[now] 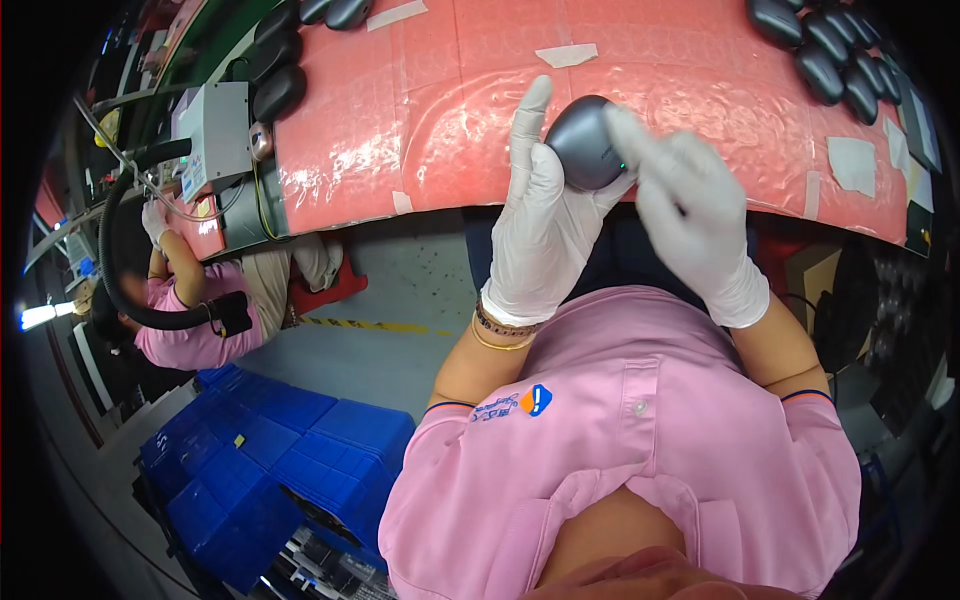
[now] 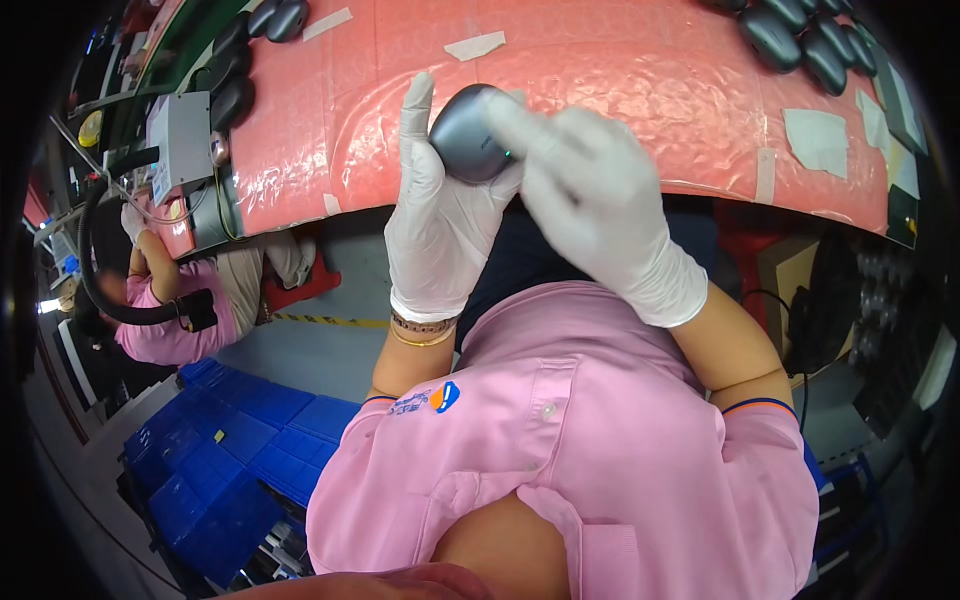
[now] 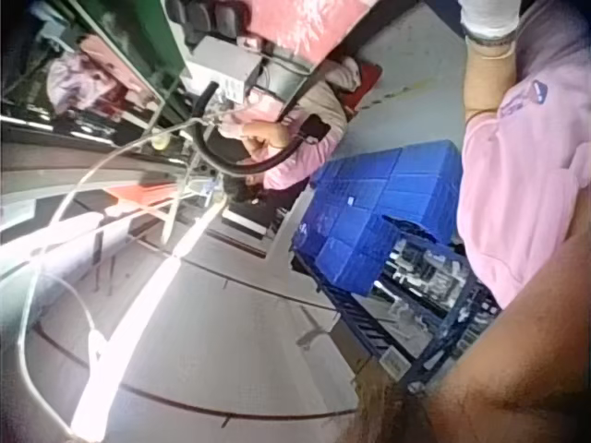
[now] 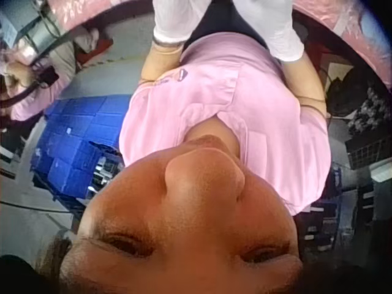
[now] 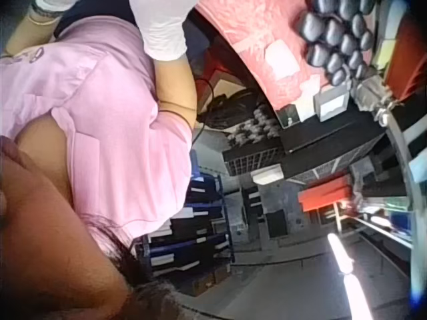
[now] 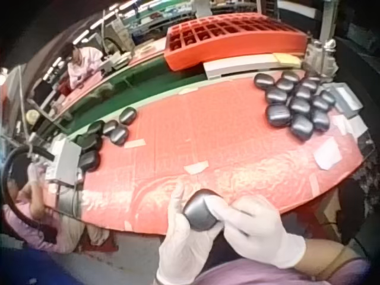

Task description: Cleaning and inspecting electronic earbud cases on an assembly line.

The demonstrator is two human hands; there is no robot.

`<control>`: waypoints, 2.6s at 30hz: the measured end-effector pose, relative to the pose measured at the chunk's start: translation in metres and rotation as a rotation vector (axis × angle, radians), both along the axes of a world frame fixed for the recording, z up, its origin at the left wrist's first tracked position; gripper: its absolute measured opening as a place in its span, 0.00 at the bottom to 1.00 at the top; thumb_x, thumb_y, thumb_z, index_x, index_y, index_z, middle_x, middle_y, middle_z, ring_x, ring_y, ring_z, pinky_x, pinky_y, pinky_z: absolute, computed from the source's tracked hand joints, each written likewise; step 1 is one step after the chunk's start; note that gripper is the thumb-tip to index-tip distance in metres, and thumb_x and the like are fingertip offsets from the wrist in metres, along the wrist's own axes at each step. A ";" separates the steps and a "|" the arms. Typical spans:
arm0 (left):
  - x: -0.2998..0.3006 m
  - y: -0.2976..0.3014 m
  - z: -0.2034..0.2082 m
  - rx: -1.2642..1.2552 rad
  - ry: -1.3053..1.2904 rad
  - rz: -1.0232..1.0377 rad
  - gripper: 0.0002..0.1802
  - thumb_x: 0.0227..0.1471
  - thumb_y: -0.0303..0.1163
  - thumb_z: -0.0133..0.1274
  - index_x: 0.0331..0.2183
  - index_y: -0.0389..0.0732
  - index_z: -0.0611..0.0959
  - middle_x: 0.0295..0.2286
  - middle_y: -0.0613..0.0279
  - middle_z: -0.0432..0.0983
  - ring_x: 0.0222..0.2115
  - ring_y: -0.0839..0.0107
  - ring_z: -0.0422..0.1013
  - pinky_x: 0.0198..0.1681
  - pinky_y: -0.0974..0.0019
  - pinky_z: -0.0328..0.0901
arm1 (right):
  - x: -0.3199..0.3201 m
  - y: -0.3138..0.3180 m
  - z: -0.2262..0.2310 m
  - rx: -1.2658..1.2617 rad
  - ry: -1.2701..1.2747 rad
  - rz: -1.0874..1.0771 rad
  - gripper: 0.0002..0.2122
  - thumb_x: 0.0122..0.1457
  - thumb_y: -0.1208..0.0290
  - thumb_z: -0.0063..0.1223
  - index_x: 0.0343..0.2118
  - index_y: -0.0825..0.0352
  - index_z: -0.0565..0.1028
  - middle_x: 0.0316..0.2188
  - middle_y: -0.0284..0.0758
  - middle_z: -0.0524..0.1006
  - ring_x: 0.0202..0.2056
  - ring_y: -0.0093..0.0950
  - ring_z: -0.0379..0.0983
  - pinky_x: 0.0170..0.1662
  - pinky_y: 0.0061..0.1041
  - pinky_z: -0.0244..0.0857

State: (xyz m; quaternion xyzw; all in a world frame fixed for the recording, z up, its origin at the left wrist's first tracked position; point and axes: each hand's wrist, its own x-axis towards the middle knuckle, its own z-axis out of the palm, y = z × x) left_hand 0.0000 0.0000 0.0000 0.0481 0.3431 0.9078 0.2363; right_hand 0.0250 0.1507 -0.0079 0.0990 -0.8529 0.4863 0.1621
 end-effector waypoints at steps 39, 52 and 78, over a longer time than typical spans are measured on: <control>-0.013 -0.020 0.000 -0.988 0.881 0.118 0.46 0.40 0.16 0.62 0.56 0.35 0.53 0.52 0.50 0.59 0.45 0.65 0.70 0.38 0.70 0.71 | -0.027 -0.001 0.028 -0.632 -0.526 0.205 0.19 0.59 0.72 0.51 0.54 0.62 0.69 0.41 0.23 0.70 0.28 0.09 0.60 0.29 0.11 0.58; -0.007 -0.018 -0.008 -1.154 0.946 0.346 0.29 0.39 0.15 0.60 0.46 0.35 0.71 0.41 0.55 0.70 0.39 0.67 0.73 0.41 0.68 0.70 | -0.020 0.004 0.014 -0.797 -0.583 0.270 0.16 0.54 0.78 0.52 0.47 0.67 0.70 0.44 0.33 0.71 0.42 0.20 0.69 0.47 0.21 0.65; -0.275 -0.073 0.010 -2.208 0.812 0.095 0.39 0.51 0.63 0.43 0.52 0.40 0.68 0.50 0.48 0.68 0.54 0.47 0.61 0.56 0.32 0.45 | -0.156 0.152 0.004 0.881 0.311 -0.385 0.19 0.54 0.74 0.51 0.51 0.61 0.68 0.45 0.39 0.70 0.41 0.36 0.72 0.45 0.27 0.64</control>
